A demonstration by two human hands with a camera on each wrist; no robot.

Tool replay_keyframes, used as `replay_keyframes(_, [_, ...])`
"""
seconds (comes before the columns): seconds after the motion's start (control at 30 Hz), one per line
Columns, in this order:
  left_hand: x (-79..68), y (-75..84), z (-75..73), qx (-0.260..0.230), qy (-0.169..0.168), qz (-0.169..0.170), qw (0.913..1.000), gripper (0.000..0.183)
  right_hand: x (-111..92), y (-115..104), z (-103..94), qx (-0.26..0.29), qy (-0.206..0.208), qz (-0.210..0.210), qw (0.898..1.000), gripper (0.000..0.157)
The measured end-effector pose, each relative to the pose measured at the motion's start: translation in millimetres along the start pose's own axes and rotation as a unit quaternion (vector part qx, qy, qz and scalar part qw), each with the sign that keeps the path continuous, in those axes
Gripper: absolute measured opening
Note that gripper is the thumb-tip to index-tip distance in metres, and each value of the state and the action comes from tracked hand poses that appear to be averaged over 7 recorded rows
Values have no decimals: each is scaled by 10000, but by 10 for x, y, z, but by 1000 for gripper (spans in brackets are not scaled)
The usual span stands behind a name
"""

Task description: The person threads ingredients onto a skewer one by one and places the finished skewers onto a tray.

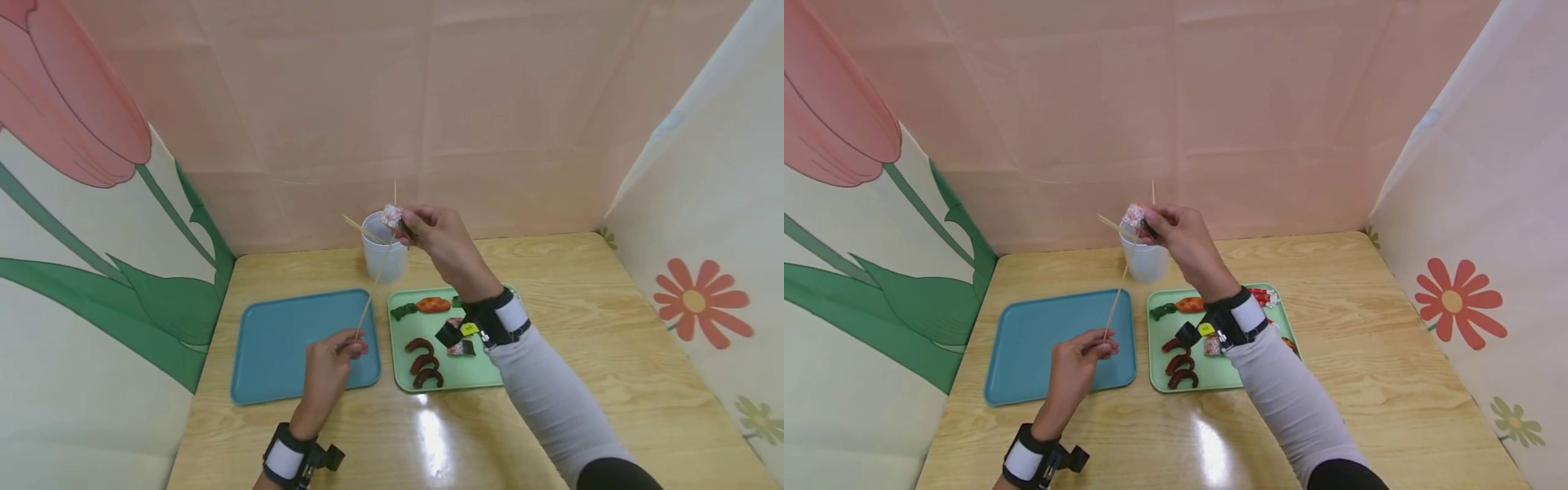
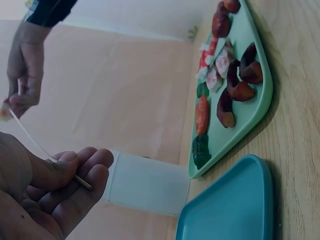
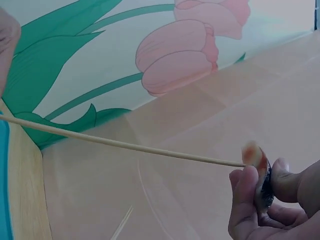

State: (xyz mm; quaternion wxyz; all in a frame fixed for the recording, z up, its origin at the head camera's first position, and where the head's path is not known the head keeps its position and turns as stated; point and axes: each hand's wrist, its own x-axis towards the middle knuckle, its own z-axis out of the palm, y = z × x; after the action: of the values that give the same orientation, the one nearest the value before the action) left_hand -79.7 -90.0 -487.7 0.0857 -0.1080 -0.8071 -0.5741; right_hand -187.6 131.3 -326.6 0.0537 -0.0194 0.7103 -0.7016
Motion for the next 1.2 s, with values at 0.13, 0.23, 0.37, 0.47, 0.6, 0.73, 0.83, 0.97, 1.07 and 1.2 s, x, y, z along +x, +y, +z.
replay_keyframes(0.13, [-9,14,1,-59,2,34,10000,19,-17,-4,8,-222,-56,-191,9996,33])
replay_keyframes(0.23, [-2,35,1,-103,40,66,9999,17,-36,-4,22,-363,-168,-281,9988,33])
replay_keyframes(0.37, [26,82,-9,-29,123,118,9999,12,-62,21,69,-483,-429,-267,9976,31])
replay_keyframes(0.47, [43,126,-17,14,155,113,9998,10,-94,59,120,-594,-549,-277,9963,28])
replay_keyframes(0.6, [67,188,-21,-31,221,109,9997,9,-150,147,210,-1134,-626,-337,9910,25])
replay_keyframes(0.73, [132,279,-30,-50,323,163,9993,7,-203,273,352,-1574,-758,-391,9838,26])
replay_keyframes(0.83, [179,321,-37,-83,375,189,9991,8,-231,353,433,-1613,-738,-467,9830,25])
replay_keyframes(0.97, [196,321,-39,-201,433,123,9988,8,-259,404,482,-1670,-654,-556,9822,22])
replay_keyframes(1.07, [206,313,-44,-278,456,79,9985,8,-270,420,515,-1716,-673,-576,9812,22])
replay_keyframes(1.2, [233,305,-45,-378,427,45,9984,7,-282,430,543,-1835,-622,-633,9790,23])
